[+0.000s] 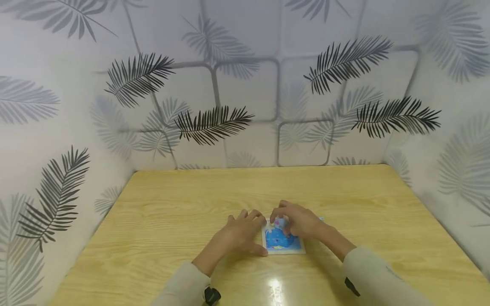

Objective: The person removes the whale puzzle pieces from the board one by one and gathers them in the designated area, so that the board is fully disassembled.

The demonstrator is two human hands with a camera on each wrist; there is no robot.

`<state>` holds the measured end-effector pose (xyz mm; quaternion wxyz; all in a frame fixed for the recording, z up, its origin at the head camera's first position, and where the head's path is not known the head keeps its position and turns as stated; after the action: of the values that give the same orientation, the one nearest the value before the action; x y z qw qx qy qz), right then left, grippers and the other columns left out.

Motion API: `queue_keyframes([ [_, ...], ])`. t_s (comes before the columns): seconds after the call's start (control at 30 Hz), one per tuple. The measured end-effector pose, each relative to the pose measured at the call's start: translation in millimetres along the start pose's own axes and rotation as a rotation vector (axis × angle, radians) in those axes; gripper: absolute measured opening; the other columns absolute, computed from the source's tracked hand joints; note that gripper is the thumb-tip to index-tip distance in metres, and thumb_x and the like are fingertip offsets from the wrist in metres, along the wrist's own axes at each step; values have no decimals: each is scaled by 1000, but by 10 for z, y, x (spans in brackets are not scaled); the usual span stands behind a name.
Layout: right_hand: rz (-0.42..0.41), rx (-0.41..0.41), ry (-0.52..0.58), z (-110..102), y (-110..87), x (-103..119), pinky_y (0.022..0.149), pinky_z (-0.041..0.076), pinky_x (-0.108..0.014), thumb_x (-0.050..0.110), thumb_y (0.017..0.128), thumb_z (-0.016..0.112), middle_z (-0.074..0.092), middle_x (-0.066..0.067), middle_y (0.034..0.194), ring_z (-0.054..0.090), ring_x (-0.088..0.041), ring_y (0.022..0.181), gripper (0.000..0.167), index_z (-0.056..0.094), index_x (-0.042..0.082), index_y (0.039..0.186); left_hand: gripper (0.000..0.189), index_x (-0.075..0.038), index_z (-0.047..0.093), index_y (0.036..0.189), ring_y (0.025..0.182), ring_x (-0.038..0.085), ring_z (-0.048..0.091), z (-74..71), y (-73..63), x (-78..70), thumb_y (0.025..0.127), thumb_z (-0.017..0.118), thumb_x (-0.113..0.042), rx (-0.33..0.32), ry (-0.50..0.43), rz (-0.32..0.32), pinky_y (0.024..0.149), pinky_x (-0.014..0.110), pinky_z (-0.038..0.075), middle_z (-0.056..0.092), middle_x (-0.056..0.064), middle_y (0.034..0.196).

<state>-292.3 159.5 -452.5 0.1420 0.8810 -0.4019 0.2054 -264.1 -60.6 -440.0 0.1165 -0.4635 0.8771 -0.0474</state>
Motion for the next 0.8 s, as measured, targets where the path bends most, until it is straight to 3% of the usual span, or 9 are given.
queue_keyframes([
  [0.2, 2, 16, -59, -92, 31, -2, 79, 55, -36, -11, 82, 77, 65, -2, 101, 60, -18, 88, 37, 82, 15, 108, 80, -21, 52, 146, 136, 27, 43, -23, 24, -38, 84, 76, -65, 2, 16, -9, 104, 65, 43, 42, -1, 156],
  [0.4, -3, 90, -108, -84, 62, 46, 72, 54, -34, 4, 85, 83, 67, -4, 104, 58, -13, 85, 32, 81, 15, 115, 78, -21, 54, 143, 137, 28, 43, -3, -38, 8, 82, 80, -63, 5, -6, -38, 104, 66, 42, 43, -2, 154],
  [0.67, 16, -38, -19, -157, -42, -41, 88, 55, -47, -1, 88, 75, 73, -2, 111, 66, -25, 104, 26, 79, 14, 110, 81, -21, 52, 147, 135, 28, 42, -22, -36, 21, 84, 78, -64, -17, 7, -1, 104, 61, 42, 42, 0, 155],
  [0.73, 21, -63, 27, -202, -113, -108, 80, 56, -40, 2, 90, 76, 74, -1, 112, 67, -20, 89, 22, 79, 15, 108, 81, -21, 53, 147, 134, 28, 43, -10, -41, 15, 83, 78, -65, -20, 6, -1, 105, 60, 42, 43, 0, 154],
  [0.8, 37, -82, 64, -254, -206, -185, 65, 53, -32, 6, 91, 78, 74, -1, 109, 60, -13, 68, 18, 78, 16, 105, 82, -21, 53, 146, 134, 28, 43, 10, -47, 14, 82, 79, -65, -22, -2, 1, 105, 59, 42, 43, 0, 154],
])
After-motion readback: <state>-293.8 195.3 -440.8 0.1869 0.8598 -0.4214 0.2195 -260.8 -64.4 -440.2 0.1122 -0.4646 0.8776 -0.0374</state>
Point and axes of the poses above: each hand's wrist, its own y-axis towards the middle knuckle, its own z-axis out of the palm, x = y × z, the point moved 1 cm from there along y, towards the middle knuckle
